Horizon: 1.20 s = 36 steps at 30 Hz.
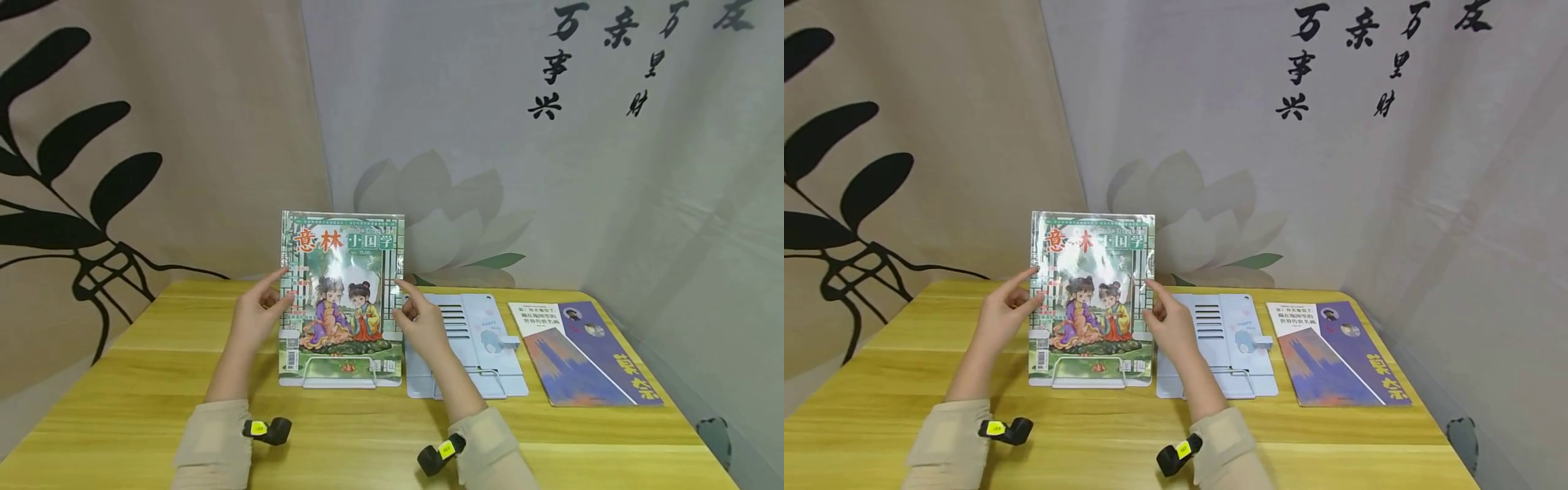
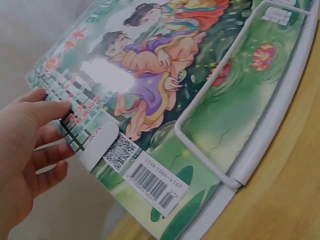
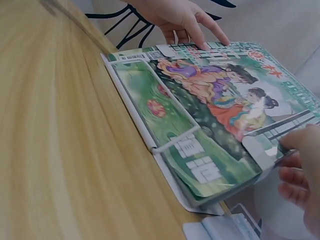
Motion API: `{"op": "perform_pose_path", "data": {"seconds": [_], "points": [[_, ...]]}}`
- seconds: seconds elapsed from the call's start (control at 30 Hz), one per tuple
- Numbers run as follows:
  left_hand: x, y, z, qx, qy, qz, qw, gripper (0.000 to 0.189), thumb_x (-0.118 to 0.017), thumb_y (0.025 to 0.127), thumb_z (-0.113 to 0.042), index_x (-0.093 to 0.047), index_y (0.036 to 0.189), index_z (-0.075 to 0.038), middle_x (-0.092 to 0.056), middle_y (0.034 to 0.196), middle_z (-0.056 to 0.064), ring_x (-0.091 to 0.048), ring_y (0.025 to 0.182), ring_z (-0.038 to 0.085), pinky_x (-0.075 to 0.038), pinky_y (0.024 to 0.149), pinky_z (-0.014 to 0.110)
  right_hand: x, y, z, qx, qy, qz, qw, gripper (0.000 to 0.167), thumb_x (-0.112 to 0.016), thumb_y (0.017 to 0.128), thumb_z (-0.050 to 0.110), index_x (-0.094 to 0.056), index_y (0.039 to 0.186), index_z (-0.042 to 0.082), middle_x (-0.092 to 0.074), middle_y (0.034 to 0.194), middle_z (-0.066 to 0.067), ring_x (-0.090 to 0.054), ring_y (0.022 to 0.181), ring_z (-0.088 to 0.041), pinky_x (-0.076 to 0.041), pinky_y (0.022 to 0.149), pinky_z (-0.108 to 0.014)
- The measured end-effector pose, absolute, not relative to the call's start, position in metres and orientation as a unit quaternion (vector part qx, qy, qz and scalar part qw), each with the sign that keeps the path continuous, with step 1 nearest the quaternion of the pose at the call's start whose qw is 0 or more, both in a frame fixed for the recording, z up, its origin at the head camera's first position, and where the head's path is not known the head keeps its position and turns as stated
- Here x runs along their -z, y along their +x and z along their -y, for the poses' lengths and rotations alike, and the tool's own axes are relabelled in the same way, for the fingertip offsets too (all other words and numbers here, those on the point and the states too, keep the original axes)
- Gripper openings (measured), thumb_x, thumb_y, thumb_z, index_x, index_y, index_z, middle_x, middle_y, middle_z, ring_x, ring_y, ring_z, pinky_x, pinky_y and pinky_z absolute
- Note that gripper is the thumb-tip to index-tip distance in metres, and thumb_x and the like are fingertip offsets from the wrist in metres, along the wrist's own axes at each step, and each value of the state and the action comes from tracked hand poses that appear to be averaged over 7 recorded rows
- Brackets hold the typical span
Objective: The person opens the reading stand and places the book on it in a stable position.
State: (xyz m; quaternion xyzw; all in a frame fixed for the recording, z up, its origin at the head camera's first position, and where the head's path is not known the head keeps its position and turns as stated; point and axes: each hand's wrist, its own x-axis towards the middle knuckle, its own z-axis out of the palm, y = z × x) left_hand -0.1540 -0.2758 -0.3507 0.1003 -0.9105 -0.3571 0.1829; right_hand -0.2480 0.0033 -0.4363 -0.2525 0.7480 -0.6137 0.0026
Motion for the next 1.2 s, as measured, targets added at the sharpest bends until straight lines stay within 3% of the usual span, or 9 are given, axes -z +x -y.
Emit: {"op": "perform_pose_path", "data": {"seconds": [0.3, 0.47, 0.67, 0.87, 1.03, 1.2], "points": [[0.343, -0.148, 0.278, 0.314, 0.103, 0.936, 0.122, 0.056, -0.064, 0.093, -0.017, -0.044, 0.145, -0.023, -0.064, 0.085, 0.01, -0.055, 0.07, 0.022, -0.047, 0.055, 0.027, 0.431, -0.247, -0.012, 0.52, -0.292, -0.802, 0.023, 0.061, -0.065, 0.092, 0.015, -0.041, 0.146, 0.032, -0.056, 0.078, 0.008, -0.048, 0.055, -0.01, -0.042, 0.048, -0.026], [0.331, -0.146, 0.273, 0.262, 0.098, 0.953, 0.119, 0.053, -0.064, 0.093, -0.014, -0.047, 0.143, -0.017, -0.064, 0.093, 0.013, -0.057, 0.062, 0.019, -0.049, 0.052, 0.029, 0.424, -0.247, -0.023, 0.509, -0.285, -0.811, 0.046, 0.063, -0.066, 0.092, 0.016, -0.038, 0.147, 0.03, -0.063, 0.088, 0.006, -0.052, 0.056, -0.01, -0.044, 0.048, -0.027], [0.317, -0.149, 0.261, 0.214, 0.111, 0.964, 0.114, 0.047, -0.065, 0.093, -0.02, -0.053, 0.137, -0.011, -0.065, 0.103, 0.017, -0.057, 0.063, 0.02, -0.047, 0.051, 0.032, 0.418, -0.249, -0.047, 0.525, -0.271, -0.806, 0.039, 0.057, -0.067, 0.091, 0.012, -0.046, 0.143, 0.02, -0.066, 0.092, 0.004, -0.055, 0.061, -0.014, -0.044, 0.049, -0.03], [0.309, -0.153, 0.238, 0.192, 0.121, 0.963, 0.143, 0.039, -0.065, 0.092, -0.018, -0.059, 0.129, -0.006, -0.06, 0.115, 0.02, -0.059, 0.07, 0.023, -0.047, 0.053, 0.031, 0.418, -0.251, -0.076, 0.513, -0.276, -0.812, 0.04, 0.046, -0.067, 0.091, 0.015, -0.055, 0.135, 0.019, -0.066, 0.093, 0.006, -0.056, 0.068, -0.015, -0.043, 0.05, -0.029], [0.312, -0.162, 0.199, 0.206, 0.072, 0.963, 0.159, 0.033, -0.066, 0.09, -0.014, -0.064, 0.122, -0.006, -0.065, 0.105, 0.013, -0.055, 0.064, 0.017, -0.046, 0.051, 0.03, 0.422, -0.253, -0.099, 0.506, -0.272, -0.817, 0.047, 0.039, -0.068, 0.09, 0.014, -0.061, 0.128, 0.017, -0.067, 0.093, 0.004, -0.056, 0.068, -0.012, -0.044, 0.05, -0.028], [0.328, -0.167, 0.151, 0.237, 0.007, 0.964, 0.117, 0.03, -0.066, 0.09, -0.014, -0.067, 0.119, -0.008, -0.066, 0.092, 0.001, -0.053, 0.061, 0.009, -0.045, 0.048, 0.026, 0.429, -0.253, -0.117, 0.498, -0.26, -0.825, 0.063, 0.037, -0.069, 0.089, 0.015, -0.063, 0.126, 0.017, -0.067, 0.093, 0.005, -0.055, 0.068, -0.013, -0.044, 0.049, -0.029]]}}
